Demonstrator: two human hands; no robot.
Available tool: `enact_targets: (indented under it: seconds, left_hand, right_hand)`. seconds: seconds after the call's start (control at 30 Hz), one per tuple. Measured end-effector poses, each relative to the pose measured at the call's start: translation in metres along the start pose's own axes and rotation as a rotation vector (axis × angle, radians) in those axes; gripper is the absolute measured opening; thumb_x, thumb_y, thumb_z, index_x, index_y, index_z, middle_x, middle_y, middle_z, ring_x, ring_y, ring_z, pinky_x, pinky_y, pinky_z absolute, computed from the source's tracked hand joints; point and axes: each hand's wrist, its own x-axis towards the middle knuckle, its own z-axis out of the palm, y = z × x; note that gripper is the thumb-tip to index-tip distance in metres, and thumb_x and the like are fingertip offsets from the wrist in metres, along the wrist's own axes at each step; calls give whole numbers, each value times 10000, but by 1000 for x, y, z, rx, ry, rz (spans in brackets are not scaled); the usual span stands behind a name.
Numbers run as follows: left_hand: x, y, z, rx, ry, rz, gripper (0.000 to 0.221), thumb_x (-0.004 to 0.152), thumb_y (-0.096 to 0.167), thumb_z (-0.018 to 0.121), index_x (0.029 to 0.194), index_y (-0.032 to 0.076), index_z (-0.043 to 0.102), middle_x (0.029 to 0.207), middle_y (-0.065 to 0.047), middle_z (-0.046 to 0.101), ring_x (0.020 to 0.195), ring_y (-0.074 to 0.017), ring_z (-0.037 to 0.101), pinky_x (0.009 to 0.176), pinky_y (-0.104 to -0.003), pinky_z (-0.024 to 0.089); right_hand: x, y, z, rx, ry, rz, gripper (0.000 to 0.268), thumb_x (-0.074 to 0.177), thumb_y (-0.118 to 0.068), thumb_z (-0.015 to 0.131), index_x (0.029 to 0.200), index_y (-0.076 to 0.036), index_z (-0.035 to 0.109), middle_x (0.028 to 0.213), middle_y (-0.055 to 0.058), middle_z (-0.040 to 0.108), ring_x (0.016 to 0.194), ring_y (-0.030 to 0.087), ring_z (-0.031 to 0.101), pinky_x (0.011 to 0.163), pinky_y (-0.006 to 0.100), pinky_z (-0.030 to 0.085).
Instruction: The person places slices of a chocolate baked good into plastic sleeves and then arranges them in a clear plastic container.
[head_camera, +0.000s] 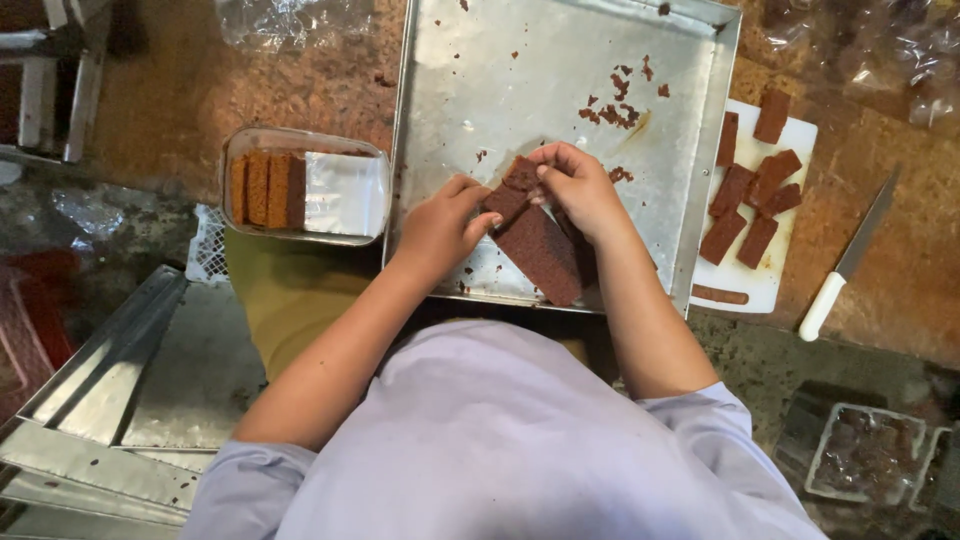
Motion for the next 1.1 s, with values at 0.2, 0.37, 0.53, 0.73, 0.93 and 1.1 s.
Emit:
enact_targets:
  seconds: [0.2, 0.37, 0.53, 0.73, 0.93, 1.1]
  left_hand:
    - [-6, 5, -4, 11, -60, -15, 309, 947, 359, 698, 1222, 226, 656, 1220, 30, 614, 986, -334, 721, 798, -456, 609]
    - [-5, 7, 1, 50, -96, -4, 362, 899, 251, 732, 1243, 193, 637, 1239, 13, 596, 1010, -340, 717, 799, -462, 609]
    - [-15, 19, 3, 61, 96, 193, 383, 848, 188, 730, 1221, 191, 643, 1177, 19, 620, 960, -293, 728, 774, -416, 600]
    - [-29, 32, 20, 334, 165, 311, 323, 812, 250, 698, 1129, 194, 683, 1065, 19, 658, 843, -237, 726, 679, -387, 554]
    - [-34, 54, 9, 359, 99, 285, 520, 791, 507, 685, 1149, 130, 698, 1075, -41, 662, 825, -269, 738, 649, -396, 549]
    - [-30, 37, 29, 456, 134, 321, 439, 798, 527, 721, 1023, 152, 687, 975, 0, 637, 759, -234, 705, 632, -365, 538]
  right_hand:
    - [-5, 1, -3, -117, -24, -41, 205, 973, -43, 581, 1143, -22, 694, 920, 73, 669, 751, 128, 681, 638, 263, 640]
    - [-12, -2, -5, -313, -45, -179, 221, 991, -59, 575, 1166, -90, 705, 893, 75, 689, 776, 147, 667, 749, 309, 565]
    - [-53, -43, 12, 15, 22, -189, 210, 1012, -9, 524, 1173, -41, 655, 905, 37, 611, 650, 131, 702, 638, 229, 570]
    - [-87, -11, -3, -90, 106, -197, 219, 1011, 42, 545, 1197, 12, 655, 980, 100, 624, 754, 181, 701, 721, 318, 620]
    - [-106, 2, -8, -226, 218, -217, 210, 992, 9, 623, 1181, -49, 693, 928, 54, 613, 907, 139, 606, 822, 302, 549]
    - [-111, -8, -20, -363, 98, -137, 257, 944, 22, 635, 1186, -59, 666, 952, 95, 669, 834, 183, 690, 751, 354, 601]
